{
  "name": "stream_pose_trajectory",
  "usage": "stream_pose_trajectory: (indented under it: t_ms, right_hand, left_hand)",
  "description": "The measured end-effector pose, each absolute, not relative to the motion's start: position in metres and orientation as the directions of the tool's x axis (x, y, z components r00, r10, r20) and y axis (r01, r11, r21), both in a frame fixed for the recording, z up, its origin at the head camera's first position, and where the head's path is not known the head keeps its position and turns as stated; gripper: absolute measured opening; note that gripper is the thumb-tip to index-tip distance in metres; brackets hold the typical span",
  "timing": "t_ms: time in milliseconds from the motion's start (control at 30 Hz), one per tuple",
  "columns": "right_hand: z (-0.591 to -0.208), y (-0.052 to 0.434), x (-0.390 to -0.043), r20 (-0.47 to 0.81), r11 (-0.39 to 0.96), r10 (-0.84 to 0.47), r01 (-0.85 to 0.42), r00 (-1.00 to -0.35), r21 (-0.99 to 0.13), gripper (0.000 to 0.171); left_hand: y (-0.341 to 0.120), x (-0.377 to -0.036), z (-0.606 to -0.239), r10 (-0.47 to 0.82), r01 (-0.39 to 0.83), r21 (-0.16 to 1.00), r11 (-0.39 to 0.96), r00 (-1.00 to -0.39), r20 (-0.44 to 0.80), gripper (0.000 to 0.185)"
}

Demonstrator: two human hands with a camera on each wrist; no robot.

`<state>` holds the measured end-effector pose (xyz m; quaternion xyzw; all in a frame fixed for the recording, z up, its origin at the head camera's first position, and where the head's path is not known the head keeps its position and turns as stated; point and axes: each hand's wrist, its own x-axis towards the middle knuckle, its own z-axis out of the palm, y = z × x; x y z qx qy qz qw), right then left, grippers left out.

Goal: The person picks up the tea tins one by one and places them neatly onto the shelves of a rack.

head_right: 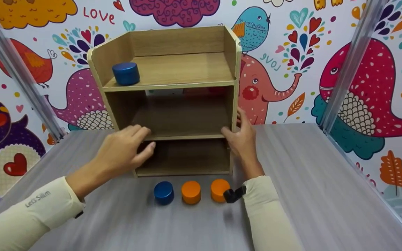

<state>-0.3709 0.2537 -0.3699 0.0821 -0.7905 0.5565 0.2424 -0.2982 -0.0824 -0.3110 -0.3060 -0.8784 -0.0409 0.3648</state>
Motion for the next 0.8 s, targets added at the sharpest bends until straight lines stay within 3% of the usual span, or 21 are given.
stream_pose_trajectory:
  t_ms: [800]
  right_hand:
    - [-0.370,0.255,-0.369,0.489,0.365,0.134,-0.416,-0.862,-0.833,0.071]
  left_hand:
    - [-0.073,-0.285,-0.374,0.529,0.580,-0.021,0.814,-0.727,0.438,0.033]
